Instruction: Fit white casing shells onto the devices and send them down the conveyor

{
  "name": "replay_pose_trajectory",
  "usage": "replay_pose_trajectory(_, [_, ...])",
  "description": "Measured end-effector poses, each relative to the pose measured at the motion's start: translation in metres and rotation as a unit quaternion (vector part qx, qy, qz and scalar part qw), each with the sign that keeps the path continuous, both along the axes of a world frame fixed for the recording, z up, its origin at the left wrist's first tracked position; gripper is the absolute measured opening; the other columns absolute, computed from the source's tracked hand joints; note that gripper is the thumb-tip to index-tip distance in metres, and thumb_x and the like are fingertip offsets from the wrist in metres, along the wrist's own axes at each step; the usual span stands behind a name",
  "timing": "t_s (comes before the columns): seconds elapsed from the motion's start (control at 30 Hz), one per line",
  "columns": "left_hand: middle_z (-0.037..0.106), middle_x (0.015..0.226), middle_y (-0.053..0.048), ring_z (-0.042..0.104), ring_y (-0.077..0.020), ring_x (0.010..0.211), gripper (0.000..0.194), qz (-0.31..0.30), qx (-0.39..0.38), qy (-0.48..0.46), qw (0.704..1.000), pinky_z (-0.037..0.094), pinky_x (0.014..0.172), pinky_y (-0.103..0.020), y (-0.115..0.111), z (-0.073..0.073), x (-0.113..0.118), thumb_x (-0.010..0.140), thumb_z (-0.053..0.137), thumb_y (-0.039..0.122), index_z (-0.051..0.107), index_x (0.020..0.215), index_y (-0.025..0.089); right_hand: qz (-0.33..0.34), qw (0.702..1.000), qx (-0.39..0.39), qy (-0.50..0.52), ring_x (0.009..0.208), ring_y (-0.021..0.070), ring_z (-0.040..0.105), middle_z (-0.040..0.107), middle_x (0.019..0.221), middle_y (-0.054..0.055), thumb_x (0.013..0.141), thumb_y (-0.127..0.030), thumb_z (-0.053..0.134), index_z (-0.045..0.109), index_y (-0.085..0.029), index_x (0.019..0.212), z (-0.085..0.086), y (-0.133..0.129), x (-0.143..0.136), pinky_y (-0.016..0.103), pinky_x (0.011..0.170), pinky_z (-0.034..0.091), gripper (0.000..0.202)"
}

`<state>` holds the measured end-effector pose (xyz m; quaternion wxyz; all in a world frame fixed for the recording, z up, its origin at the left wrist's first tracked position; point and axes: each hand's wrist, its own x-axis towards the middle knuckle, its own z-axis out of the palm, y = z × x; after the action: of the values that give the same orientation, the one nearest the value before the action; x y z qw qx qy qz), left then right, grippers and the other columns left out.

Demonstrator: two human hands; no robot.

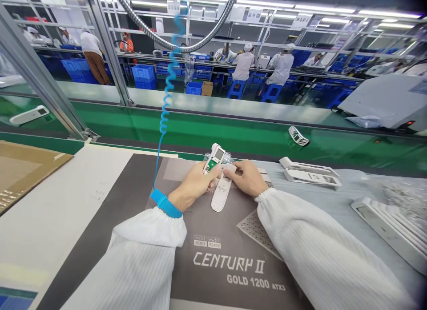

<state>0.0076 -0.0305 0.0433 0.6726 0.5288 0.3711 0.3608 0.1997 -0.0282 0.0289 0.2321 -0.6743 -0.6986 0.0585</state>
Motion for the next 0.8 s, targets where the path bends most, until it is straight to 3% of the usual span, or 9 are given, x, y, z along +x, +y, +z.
replay_pose_trajectory(0.1, [0.05,0.062,0.001,0.032,-0.006,0.045,0.052,-0.02,-0.082,-0.131,0.988,0.022,0.044,-0.021,0.006,0.003,-0.001,0.084,0.054,0.068,0.058,0.084,0.015,-0.017,0.994,-0.042,0.104,0.075,0.0201,0.061,0.068,0.081,0.005,0.09,-0.049,0.048,0.063,-0.02,0.088,0.004,-0.003,-0.001,0.034,0.071,0.045,0.033])
replay_pose_trajectory(0.2, [0.053,0.062,-0.001,0.035,-0.0078,0.043,0.061,0.004,-0.083,-0.105,0.991,0.025,0.042,-0.023,0.01,0.002,-0.003,0.084,0.046,0.073,0.062,0.088,0.015,-0.026,0.941,-0.119,0.316,0.06,0.0158,0.058,0.069,0.083,0.005,0.09,-0.057,0.049,0.059,-0.021,0.093,0.007,-0.018,0.002,0.031,0.058,0.046,0.037])
replay_pose_trajectory(0.3, [0.059,0.065,-0.003,0.05,-0.0118,0.053,0.048,0.08,0.05,0.04,0.995,0.037,0.051,-0.024,0.008,-0.001,-0.003,0.092,0.045,0.06,0.066,0.091,0.016,0.031,0.845,-0.179,0.503,0.067,0.0136,0.057,0.064,0.086,0.004,0.084,-0.055,0.062,0.061,-0.02,0.092,0.007,-0.031,0.006,0.028,0.063,0.05,0.036])
replay_pose_trajectory(0.4, [0.07,0.104,-0.005,0.063,-0.0177,0.091,0.03,0.085,0.198,0.139,0.967,0.047,0.08,-0.027,0.0,-0.003,0.0,0.092,0.054,0.041,0.067,0.111,0.022,0.095,0.775,-0.193,0.595,0.075,0.0125,0.055,0.06,0.086,0.001,0.078,-0.045,0.075,0.065,-0.021,0.104,0.004,-0.036,0.006,0.027,0.077,0.051,0.037])
replay_pose_trajectory(0.47, [0.068,0.12,-0.004,0.061,-0.0209,0.109,0.032,0.051,0.234,0.175,0.955,0.044,0.096,-0.03,-0.007,-0.003,0.004,0.091,0.057,0.035,0.065,0.12,0.025,0.105,0.766,-0.174,0.61,0.074,0.0127,0.054,0.061,0.085,0.001,0.075,-0.043,0.078,0.065,-0.022,0.109,0.0,-0.035,0.005,0.028,0.075,0.05,0.043])
replay_pose_trajectory(0.53, [0.068,0.123,-0.004,0.06,-0.0223,0.114,0.033,0.029,0.237,0.193,0.952,0.042,0.101,-0.032,-0.011,-0.003,0.008,0.09,0.059,0.032,0.066,0.121,0.024,0.103,0.77,-0.146,0.613,0.071,0.0131,0.054,0.063,0.085,0.001,0.072,-0.045,0.081,0.066,-0.021,0.109,-0.004,-0.034,0.004,0.028,0.071,0.049,0.046])
replay_pose_trajectory(0.8, [0.07,0.119,-0.01,0.065,-0.0239,0.11,0.037,0.027,0.116,0.084,0.989,0.049,0.095,-0.033,-0.008,-0.003,0.01,0.083,0.07,0.036,0.069,0.116,0.019,0.122,0.787,-0.099,0.597,0.092,0.0211,0.063,0.07,0.108,0.007,0.074,-0.052,0.076,0.063,-0.022,0.122,-0.008,-0.031,0.004,0.032,0.076,0.05,0.057])
